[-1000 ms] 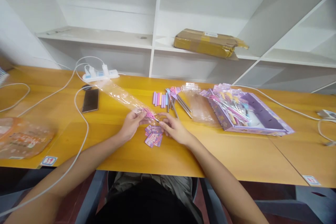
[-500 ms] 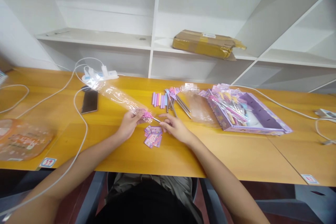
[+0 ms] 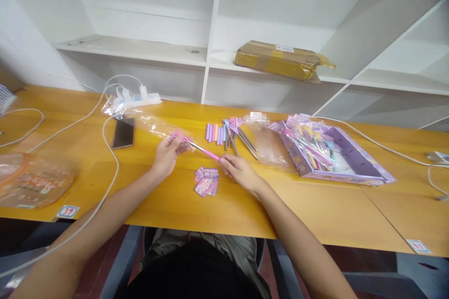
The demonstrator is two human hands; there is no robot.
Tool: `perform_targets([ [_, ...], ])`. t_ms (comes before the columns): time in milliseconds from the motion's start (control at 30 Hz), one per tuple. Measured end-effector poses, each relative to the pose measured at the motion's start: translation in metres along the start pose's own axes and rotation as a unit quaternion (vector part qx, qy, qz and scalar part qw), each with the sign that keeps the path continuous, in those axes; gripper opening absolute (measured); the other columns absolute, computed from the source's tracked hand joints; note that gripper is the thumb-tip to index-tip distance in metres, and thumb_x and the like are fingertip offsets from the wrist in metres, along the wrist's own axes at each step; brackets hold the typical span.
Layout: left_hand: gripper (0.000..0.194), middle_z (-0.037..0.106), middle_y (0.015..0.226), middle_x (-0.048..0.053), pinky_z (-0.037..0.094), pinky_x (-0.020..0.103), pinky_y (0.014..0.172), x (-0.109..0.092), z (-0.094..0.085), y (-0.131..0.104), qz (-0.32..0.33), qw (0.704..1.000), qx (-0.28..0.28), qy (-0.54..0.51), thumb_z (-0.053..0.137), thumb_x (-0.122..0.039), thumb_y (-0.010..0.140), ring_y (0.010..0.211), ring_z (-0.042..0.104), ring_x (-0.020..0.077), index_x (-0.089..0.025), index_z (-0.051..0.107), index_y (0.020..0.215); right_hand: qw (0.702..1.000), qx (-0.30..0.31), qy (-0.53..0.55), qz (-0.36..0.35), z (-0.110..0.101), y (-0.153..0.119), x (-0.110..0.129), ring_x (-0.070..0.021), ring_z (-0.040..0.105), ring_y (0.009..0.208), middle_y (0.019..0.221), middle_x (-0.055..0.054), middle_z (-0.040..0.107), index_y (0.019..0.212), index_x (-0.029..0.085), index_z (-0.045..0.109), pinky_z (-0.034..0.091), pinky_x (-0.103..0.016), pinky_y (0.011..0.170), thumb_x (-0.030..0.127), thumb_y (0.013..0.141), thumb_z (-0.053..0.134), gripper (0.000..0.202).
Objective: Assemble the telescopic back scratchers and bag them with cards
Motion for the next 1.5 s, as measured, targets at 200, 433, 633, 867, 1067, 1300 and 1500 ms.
perform_targets([
  [200, 0.050, 0.084, 0.099, 0.011, 0.065, 0.030, 0.081, -0.001, -0.001, 0.000, -0.003, 1.000, 0.006, -0.007, 0.096, -0.054, 0.072, 0.088, 0.080, 0.0194, -0.013, 0.075, 0.092, 1.000, -0.022, -0.005, -0.015, -0.006, 0.000, 0.001, -0.0143, 0.049, 0.064, 0.069, 0.004, 0.054, 0.097, 0.021, 0.065, 0.040, -0.028, 0.063, 0.063, 0.106, 0.051, 0.045],
  [433, 0.045, 0.084, 0.100, 0.013, 0.065, 0.035, 0.086, 0.013, 0.007, -0.010, -0.020, 0.997, 0.065, 0.023, 0.088, -0.055, 0.083, 0.090, 0.080, 0.0226, -0.012, 0.080, 0.093, 1.000, -0.002, 0.003, -0.009, 0.000, 0.001, -0.002, -0.0138, 0.048, 0.060, 0.066, 0.005, 0.056, 0.103, 0.021, 0.064, 0.039, -0.027, 0.061, 0.062, 0.106, 0.053, 0.042],
  [633, 0.047, 0.083, 0.098, 0.013, 0.066, 0.037, 0.089, 0.017, 0.007, -0.011, -0.026, 0.997, 0.060, 0.042, 0.092, -0.054, 0.078, 0.092, 0.079, 0.0230, -0.011, 0.079, 0.090, 1.000, -0.006, 0.023, -0.010, 0.003, 0.000, 0.000, -0.0136, 0.046, 0.059, 0.065, 0.005, 0.053, 0.106, 0.022, 0.064, 0.037, -0.027, 0.058, 0.064, 0.105, 0.052, 0.044],
  [867, 0.044, 0.082, 0.110, 0.013, 0.066, 0.039, 0.089, 0.033, 0.015, -0.027, -0.055, 0.988, 0.123, 0.075, 0.088, -0.054, 0.083, 0.104, 0.079, 0.0272, -0.014, 0.080, 0.099, 0.999, 0.017, 0.024, -0.014, 0.010, 0.000, 0.000, -0.0127, 0.047, 0.060, 0.067, 0.006, 0.053, 0.111, 0.021, 0.062, 0.038, -0.027, 0.060, 0.061, 0.105, 0.056, 0.041],
  [1067, 0.043, 0.083, 0.114, 0.015, 0.066, 0.039, 0.090, 0.028, 0.019, -0.029, -0.055, 0.981, 0.158, 0.095, 0.085, -0.055, 0.085, 0.107, 0.079, 0.0295, -0.015, 0.082, 0.101, 0.999, 0.023, 0.021, -0.021, 0.013, 0.000, 0.000, -0.0135, 0.048, 0.060, 0.067, 0.007, 0.053, 0.120, 0.021, 0.062, 0.038, -0.027, 0.061, 0.061, 0.106, 0.055, 0.043],
  [1300, 0.041, 0.084, 0.110, 0.011, 0.067, 0.042, 0.088, 0.026, 0.025, -0.034, -0.099, 0.966, 0.210, 0.109, 0.088, -0.055, 0.081, 0.097, 0.082, 0.0311, -0.020, 0.083, 0.102, 0.999, 0.034, 0.019, -0.030, 0.016, 0.000, 0.003, -0.0136, 0.048, 0.061, 0.067, 0.007, 0.054, 0.124, 0.021, 0.062, 0.038, -0.027, 0.062, 0.062, 0.105, 0.055, 0.046],
  [1500, 0.058, 0.083, 0.104, 0.014, 0.067, 0.042, 0.087, 0.023, 0.022, -0.029, -0.087, 0.976, 0.187, 0.074, 0.079, -0.070, 0.085, 0.092, 0.083, 0.0308, -0.016, 0.075, 0.107, 0.999, 0.018, 0.044, -0.020, 0.014, 0.002, -0.005, -0.0138, 0.048, 0.062, 0.068, 0.006, 0.052, 0.131, 0.021, 0.060, 0.040, -0.027, 0.061, 0.061, 0.107, 0.052, 0.048],
])
Point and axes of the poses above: each hand's wrist, its own y-axis towards the middle knuckle, its own z-axis out of the palm, x = y × z, the point moved 4 cm from there along y, towards the middle knuckle
